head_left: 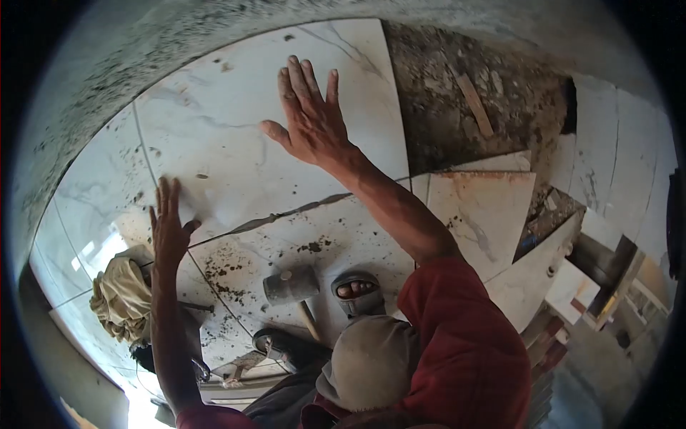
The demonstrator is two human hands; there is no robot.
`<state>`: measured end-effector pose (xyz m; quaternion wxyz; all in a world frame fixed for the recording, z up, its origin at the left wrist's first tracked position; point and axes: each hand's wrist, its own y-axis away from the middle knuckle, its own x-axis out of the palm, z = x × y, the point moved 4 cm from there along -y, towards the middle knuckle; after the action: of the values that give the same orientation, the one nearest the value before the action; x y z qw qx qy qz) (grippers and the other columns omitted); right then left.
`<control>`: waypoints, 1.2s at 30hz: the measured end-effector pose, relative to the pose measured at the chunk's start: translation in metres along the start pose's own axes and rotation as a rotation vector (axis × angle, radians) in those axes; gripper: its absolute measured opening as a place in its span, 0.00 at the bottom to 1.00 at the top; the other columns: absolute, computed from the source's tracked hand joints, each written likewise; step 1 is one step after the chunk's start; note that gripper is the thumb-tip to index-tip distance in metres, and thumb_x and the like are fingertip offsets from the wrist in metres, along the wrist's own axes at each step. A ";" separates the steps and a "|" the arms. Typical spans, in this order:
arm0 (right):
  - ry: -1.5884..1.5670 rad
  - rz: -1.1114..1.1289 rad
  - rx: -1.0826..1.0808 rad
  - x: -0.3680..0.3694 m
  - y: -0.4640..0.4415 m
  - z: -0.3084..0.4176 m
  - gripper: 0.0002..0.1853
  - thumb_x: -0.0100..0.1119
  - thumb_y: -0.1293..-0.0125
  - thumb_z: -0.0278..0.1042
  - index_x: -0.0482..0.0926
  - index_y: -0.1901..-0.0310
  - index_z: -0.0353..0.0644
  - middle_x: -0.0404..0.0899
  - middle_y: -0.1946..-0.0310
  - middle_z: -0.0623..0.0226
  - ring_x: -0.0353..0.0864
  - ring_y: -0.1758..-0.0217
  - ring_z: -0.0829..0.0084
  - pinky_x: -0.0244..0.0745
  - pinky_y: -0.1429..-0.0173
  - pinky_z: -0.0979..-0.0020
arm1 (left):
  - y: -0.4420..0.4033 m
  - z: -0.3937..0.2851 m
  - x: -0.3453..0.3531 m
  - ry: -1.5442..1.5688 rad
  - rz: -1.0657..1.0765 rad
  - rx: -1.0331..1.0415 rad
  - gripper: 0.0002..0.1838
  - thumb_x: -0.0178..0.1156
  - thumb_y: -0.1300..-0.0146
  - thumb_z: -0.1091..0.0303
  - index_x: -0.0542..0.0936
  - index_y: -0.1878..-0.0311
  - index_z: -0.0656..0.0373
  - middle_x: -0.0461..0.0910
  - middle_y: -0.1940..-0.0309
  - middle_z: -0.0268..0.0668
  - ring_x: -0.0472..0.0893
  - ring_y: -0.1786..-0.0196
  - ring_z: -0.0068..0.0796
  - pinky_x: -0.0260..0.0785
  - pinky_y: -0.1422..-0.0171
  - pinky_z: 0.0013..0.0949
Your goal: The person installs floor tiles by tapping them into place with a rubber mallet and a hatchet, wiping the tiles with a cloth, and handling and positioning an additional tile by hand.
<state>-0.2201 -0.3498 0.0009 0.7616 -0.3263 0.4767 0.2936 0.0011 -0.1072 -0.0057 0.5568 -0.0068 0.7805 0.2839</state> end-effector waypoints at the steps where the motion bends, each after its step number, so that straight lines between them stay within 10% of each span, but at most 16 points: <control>1: 0.004 0.009 0.022 0.009 0.011 -0.008 0.43 0.43 0.34 0.65 0.58 0.33 0.29 0.52 0.30 0.44 0.47 0.25 0.49 0.36 0.30 0.32 | 0.003 -0.001 0.002 -0.001 0.018 0.016 0.52 0.69 0.51 0.67 0.50 0.25 0.45 0.42 0.24 0.41 0.45 0.23 0.44 0.40 0.24 0.56; 17: 0.058 -0.086 0.087 0.023 0.034 -0.021 0.40 0.50 0.36 0.62 0.62 0.35 0.32 0.56 0.31 0.49 0.53 0.26 0.53 0.44 0.28 0.40 | 0.001 -0.006 -0.001 0.000 0.051 -0.018 0.51 0.68 0.49 0.67 0.48 0.25 0.46 0.40 0.23 0.41 0.43 0.22 0.42 0.42 0.26 0.60; 26: -0.025 0.514 -0.228 -0.033 0.111 -0.108 0.34 0.57 0.38 0.55 0.62 0.31 0.58 0.51 0.26 0.73 0.44 0.22 0.65 0.39 0.22 0.53 | 0.001 0.004 0.004 -0.017 0.018 -0.006 0.53 0.69 0.49 0.67 0.47 0.25 0.43 0.40 0.23 0.39 0.43 0.22 0.40 0.40 0.27 0.63; 36: 0.027 0.656 -0.148 -0.067 0.154 -0.120 0.41 0.69 0.49 0.47 0.63 0.31 0.64 0.45 0.25 0.72 0.41 0.22 0.64 0.44 0.23 0.51 | 0.001 0.012 0.008 -0.009 0.006 0.013 0.53 0.70 0.50 0.65 0.46 0.25 0.42 0.38 0.23 0.40 0.43 0.22 0.43 0.39 0.29 0.70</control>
<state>-0.4256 -0.3578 -0.0112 0.5942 -0.2137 0.5438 0.5527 0.0078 -0.0989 -0.0148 0.5595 0.0006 0.7800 0.2805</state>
